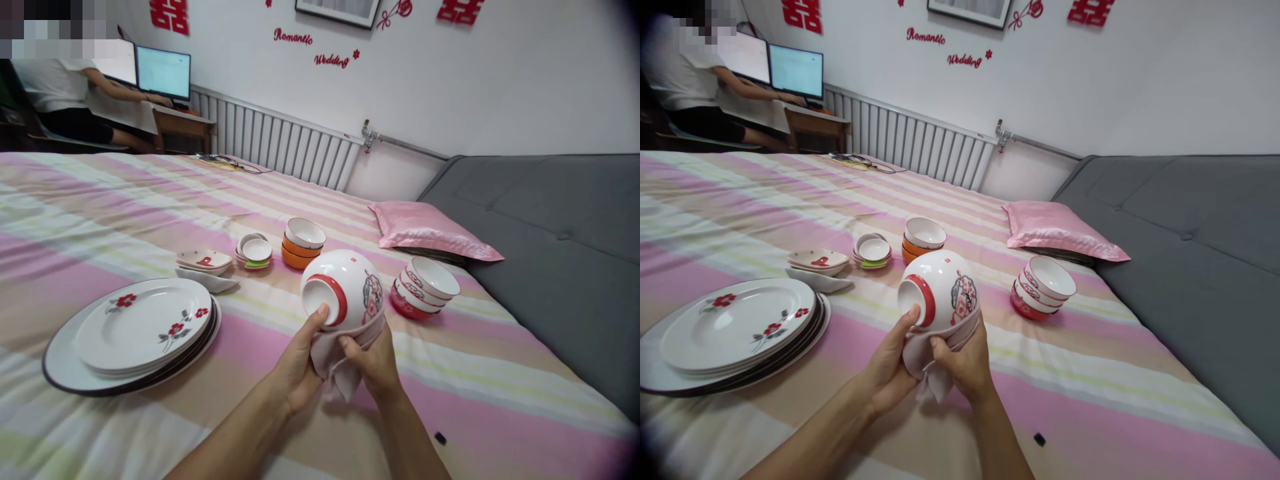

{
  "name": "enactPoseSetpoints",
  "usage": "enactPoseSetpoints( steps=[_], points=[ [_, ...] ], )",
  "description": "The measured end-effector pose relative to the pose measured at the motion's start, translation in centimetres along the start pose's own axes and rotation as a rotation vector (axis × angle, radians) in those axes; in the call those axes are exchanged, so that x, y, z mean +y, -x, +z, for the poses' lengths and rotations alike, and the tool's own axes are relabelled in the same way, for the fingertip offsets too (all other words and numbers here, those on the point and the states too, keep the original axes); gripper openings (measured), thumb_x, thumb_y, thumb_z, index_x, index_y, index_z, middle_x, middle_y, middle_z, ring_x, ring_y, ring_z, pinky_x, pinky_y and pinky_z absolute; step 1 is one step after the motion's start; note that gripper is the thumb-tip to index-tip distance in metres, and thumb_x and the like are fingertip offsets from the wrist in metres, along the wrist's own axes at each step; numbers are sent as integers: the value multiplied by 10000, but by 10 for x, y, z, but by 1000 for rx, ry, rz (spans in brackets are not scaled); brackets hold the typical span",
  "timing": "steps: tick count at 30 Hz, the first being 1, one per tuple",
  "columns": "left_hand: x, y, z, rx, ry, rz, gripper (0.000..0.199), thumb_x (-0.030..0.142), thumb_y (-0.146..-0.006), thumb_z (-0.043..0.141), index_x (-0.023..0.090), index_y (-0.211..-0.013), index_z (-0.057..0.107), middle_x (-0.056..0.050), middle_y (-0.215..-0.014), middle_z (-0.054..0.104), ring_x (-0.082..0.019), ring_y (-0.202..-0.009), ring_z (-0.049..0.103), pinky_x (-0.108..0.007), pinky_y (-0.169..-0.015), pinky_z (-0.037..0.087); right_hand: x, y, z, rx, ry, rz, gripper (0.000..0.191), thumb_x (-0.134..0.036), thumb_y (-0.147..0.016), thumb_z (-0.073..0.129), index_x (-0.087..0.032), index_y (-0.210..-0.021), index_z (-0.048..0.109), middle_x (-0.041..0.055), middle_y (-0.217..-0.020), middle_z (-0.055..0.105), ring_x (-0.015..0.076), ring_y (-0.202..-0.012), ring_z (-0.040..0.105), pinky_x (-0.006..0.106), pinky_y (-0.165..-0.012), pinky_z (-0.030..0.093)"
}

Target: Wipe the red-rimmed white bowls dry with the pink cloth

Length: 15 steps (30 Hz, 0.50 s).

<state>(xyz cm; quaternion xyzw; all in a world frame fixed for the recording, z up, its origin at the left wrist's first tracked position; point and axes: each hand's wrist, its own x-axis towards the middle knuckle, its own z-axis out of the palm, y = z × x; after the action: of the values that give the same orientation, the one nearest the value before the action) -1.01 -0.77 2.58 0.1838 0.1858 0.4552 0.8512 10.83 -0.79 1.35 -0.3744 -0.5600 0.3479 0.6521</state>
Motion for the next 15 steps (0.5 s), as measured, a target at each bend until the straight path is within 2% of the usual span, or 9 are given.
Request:
enactPoseSetpoints(
  steps=[5, 9, 13, 15],
  points=[
    [1, -3, -2, -9, 45, -7, 466, 411, -819, 661, 85, -1152, 676, -139, -1025, 751, -293, -1044, 675, -355, -960, 490, -2, 3, 0, -21, -11, 13, 432, -174, -654, 760, -188, -1057, 605, 81, -1011, 753, 231, -891, 725, 322, -786, 597],
    [5, -3, -4, -7, 49, -68, 488, 455, -820, 635, 65, -1109, 686, -149, -942, 761, -292, -950, 700, -350, -885, 509, 1, 6, -1, -19, -17, 63, 416, -202, -672, 786, -185, -1050, 615, 82, -999, 755, 234, -874, 729, 332, -778, 598],
    [11, -4, -4, 86, -76, -184, 572, 571, -809, 578, 55, -1017, 711, -148, -852, 758, -272, -803, 705, -305, -707, 508, -1, 7, -2, -35, 29, 86, 358, -240, -704, 777, -196, -1020, 616, 69, -981, 753, 222, -863, 720, 324, -760, 583],
    [14, -6, -5, 157, -185, -187, 564, 579, -819, 545, 70, -990, 718, -129, -835, 754, -239, -755, 692, -271, -648, 479, -2, 6, -5, -47, 110, 69, 314, -251, -724, 754, -200, -999, 611, 52, -951, 742, 206, -836, 701, 308, -735, 566]
  ],
)
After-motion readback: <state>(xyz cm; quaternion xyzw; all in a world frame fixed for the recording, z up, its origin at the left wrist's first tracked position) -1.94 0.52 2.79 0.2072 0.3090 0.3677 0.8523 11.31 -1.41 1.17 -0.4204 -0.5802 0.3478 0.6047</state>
